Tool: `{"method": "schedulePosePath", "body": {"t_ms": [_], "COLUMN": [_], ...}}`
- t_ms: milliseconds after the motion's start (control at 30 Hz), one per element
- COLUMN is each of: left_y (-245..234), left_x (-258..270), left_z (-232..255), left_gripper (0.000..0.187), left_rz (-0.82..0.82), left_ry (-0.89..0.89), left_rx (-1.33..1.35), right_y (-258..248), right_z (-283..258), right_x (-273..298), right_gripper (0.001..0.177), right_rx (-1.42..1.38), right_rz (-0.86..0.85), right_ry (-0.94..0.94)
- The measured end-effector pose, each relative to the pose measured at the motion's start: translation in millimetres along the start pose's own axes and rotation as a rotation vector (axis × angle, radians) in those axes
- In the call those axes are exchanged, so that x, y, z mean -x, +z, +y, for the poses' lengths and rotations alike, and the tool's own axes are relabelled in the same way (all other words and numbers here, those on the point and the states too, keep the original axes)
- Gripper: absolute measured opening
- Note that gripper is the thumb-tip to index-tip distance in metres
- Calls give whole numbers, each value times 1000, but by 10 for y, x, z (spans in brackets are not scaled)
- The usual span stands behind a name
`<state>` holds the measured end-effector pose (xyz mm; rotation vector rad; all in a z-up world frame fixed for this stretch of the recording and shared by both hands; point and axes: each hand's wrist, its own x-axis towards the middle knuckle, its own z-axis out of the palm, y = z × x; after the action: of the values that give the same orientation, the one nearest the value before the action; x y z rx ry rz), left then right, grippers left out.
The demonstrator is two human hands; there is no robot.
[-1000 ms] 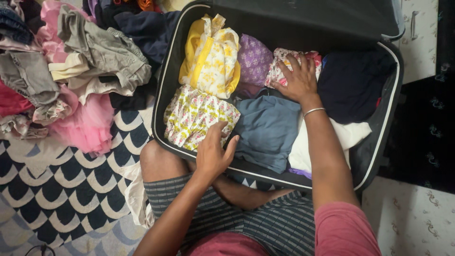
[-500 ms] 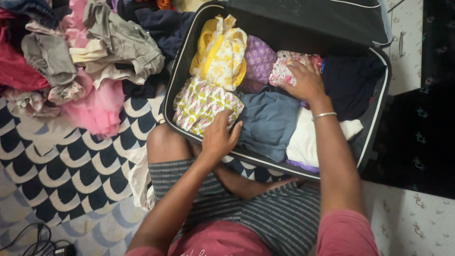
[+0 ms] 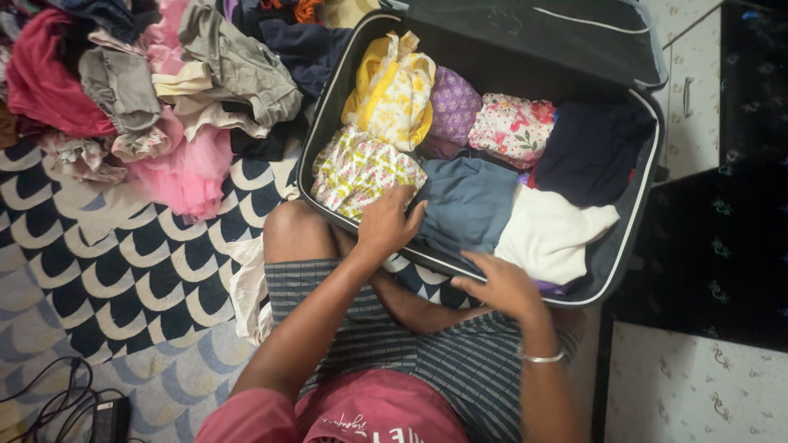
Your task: The person packs a suitcase by folding and placing various items of clothing including shirts, shorts, and a dress into the main compartment.
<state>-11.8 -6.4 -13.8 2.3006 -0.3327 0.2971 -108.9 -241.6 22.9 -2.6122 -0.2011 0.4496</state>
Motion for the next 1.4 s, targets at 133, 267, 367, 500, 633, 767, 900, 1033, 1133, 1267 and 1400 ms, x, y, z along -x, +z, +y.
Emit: {"method": "schedulePosePath", "body": {"t_ms": [133,267,367,500,633,767,900,1033,1133,1267,1400], "left_y": [-6,-16,-5,23,19,2,10,63,116,138,168], "left_x": [12,18,35,43,44,20,5,24,42,36,-1], "left_z": [7,26,6,-28,-29,5,24,-1,-15,-14,66], "left_gripper": [37,37,37,36,35,35,34,29,25,27,23], "left_rz": [-87,-100,-114,-97,-122,-125,-126,-69,-4,76,149], "left_ry": [40,47,59,95,91,97,70,78,119,140,100], "left_rx": [-28,-50,-71,-66,-74,-81,-98,-67,-126,-198,-292], "right_y": [122,126,136,147,149,139,138,157,151,180,91], "right_z": [-161,-149,-135,-164,-155,-100,-30,14,70,156,229], "right_x": [83,77,71,77,69,49,25,49,52,53,14], "right_gripper": [72,71,68,66,64,65,65,65,62,55,49], "right_rx": [165,153,188,183,168,169,153,143,109,63,17], "right_rz": [357,358,315,300,287,272,246,262,281,286,263], "right_ry": [90,107,110,168,186,160,119,65,-23,-113,-205]}}
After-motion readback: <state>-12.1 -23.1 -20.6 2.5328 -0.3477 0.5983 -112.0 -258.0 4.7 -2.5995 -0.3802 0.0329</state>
